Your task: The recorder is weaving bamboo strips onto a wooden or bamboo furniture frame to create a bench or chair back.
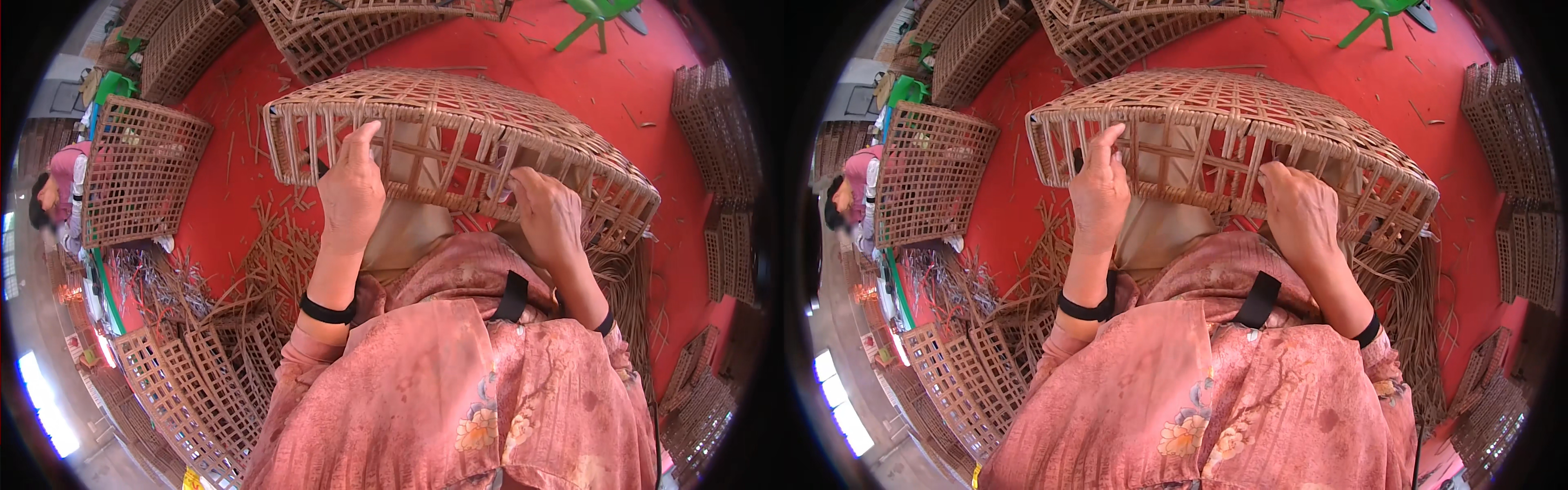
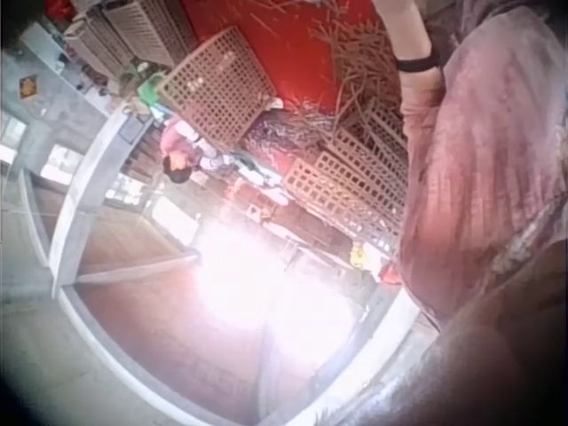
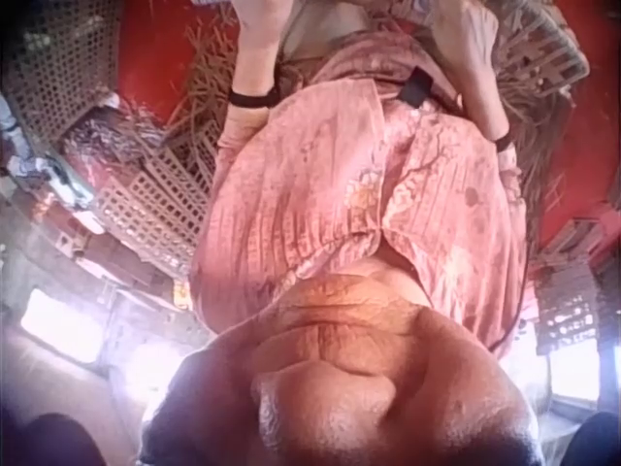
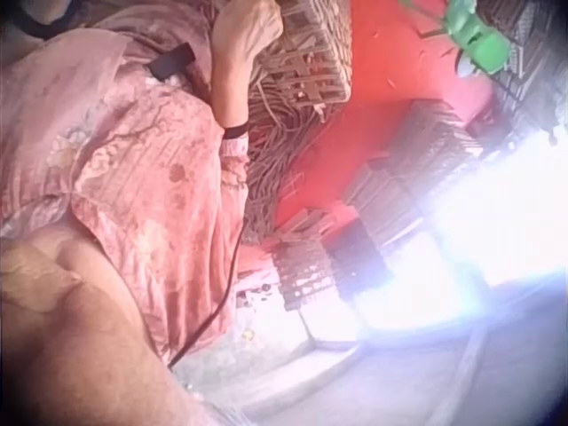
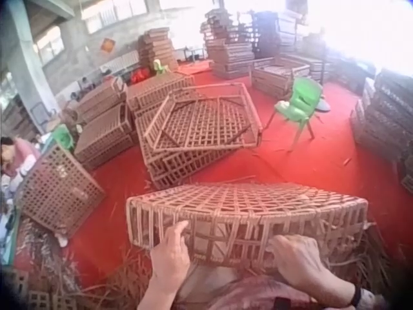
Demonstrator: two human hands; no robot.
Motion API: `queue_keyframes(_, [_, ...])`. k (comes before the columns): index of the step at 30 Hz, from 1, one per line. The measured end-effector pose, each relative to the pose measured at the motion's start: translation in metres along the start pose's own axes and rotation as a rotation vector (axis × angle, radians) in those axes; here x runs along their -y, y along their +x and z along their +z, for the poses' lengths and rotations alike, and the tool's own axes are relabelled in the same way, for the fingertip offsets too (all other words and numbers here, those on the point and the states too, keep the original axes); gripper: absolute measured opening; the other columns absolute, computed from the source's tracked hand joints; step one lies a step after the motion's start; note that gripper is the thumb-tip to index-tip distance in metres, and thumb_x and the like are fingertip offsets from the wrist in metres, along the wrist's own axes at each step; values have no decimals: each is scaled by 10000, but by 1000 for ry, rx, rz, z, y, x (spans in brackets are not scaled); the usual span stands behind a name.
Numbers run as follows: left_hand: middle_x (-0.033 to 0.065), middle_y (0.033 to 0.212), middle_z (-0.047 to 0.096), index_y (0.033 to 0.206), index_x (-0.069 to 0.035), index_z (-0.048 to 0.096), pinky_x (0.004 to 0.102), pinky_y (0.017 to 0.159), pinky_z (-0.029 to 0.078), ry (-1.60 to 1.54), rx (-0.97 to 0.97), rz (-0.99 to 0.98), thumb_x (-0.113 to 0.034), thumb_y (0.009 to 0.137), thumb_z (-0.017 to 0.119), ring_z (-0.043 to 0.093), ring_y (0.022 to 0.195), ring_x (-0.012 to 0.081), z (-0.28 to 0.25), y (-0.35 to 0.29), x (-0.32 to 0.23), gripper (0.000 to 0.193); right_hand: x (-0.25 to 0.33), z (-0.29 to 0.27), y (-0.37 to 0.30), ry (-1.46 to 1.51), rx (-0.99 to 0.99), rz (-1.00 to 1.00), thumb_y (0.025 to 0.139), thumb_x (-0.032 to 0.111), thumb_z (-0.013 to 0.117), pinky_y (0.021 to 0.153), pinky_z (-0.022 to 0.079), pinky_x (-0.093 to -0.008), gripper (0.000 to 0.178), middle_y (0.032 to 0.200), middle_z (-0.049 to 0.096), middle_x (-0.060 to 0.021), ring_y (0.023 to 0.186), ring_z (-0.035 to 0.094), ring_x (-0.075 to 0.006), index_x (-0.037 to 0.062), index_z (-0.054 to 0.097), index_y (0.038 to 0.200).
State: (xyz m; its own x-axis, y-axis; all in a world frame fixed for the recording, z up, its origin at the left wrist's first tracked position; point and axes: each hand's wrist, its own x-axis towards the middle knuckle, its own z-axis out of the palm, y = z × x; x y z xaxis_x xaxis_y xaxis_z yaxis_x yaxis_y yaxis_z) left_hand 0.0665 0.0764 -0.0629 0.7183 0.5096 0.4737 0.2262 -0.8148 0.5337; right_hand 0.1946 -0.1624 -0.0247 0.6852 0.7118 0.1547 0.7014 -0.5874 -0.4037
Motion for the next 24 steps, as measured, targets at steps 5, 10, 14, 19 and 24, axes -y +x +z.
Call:
queue_keyframes(5, [134,1101,695,1256,-96,599,414,737,578,120,183,59,65,861,624,717,906,311,-9,7,7,428,1,1,3,-23,44,37,909,129,619,729,511,-475,115,833,684,-169,828,673,-362,49,655,984])
queue_keyframes(10, [54,987,699,1212,-61,632,265,712,537,-409,438,-343,31,857,695,666,812,110,-30,23,10,372,-3,3,-1,15,3,70,939,158,612,731,512,-478,130,824,685,-174,831,675,-369,52,663,995])
queue_keyframes(14, [4,958,670,1150,-47,664,216,733,497,-557,366,-319,27,865,700,589,815,38,-22,17,17,297,3,-4,2,-48,67,107,951,171,613,757,511,-459,142,854,691,-165,854,673,-352,58,674,1013])
queue_keyframes(19, [15,879,682,1037,-44,694,228,729,505,-638,-3,-428,-5,881,695,608,803,67,-52,7,44,161,30,-23,15,-146,-161,-35,923,194,657,809,501,-425,168,946,699,-129,902,661,-317,57,691,1014])
queue_keyframes(24, [3,896,664,969,-22,672,210,765,495,-436,-341,-343,3,892,719,603,814,60,-147,6,59,94,85,-6,53,325,-44,-293,876,206,717,878,519,-441,315,1061,683,-142,948,660,-346,46,653,1140])
